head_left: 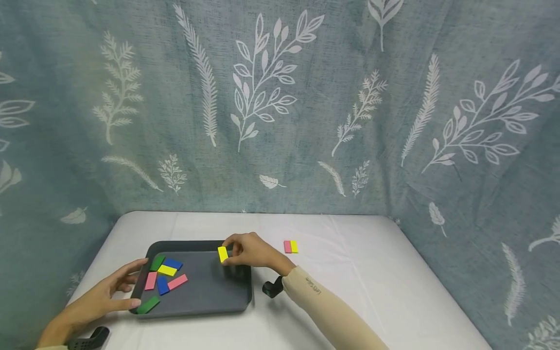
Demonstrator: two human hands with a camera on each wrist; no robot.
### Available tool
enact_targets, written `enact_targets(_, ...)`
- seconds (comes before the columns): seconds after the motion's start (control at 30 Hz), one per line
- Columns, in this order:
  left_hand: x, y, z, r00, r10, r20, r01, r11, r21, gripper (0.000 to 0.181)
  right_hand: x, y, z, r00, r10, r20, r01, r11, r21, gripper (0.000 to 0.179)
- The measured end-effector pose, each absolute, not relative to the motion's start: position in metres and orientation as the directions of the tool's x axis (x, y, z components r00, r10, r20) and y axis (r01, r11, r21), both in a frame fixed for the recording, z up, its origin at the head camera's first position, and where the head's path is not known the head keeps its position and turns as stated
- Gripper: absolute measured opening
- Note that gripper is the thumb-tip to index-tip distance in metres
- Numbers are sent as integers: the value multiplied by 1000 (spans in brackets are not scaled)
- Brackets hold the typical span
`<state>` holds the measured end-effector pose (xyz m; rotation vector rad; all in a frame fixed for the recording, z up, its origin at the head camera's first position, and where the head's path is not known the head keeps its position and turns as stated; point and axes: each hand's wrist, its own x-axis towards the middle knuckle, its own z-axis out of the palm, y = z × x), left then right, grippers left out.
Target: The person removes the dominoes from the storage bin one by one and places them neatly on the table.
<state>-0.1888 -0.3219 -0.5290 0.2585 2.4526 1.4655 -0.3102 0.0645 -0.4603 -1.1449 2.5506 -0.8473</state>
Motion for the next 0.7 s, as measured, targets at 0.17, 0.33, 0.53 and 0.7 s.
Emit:
enact_targets(0.17, -188, -323, -531, -950, 279, -138, 11, 474, 880, 93, -311, 73, -458, -681, -731, 48, -609, 528, -591, 49)
enact_targets(0.33, -189, -322, -532, -951, 269, -153, -10, 468, 883, 94, -311, 83, -454, -690, -721, 64, -604, 524, -600, 48)
enact_targets(0.53, -190, -323, -531, -949, 288, -125, 21, 455, 890, 91, -314, 96, -453, -708, -700, 94, -606, 534, -590, 46)
enact_targets(0.7, -189, -323, -529, -950, 288, -125, 21, 456, 890, 91, -316, 107, -452, -714, -691, 109, -602, 528, -599, 45)
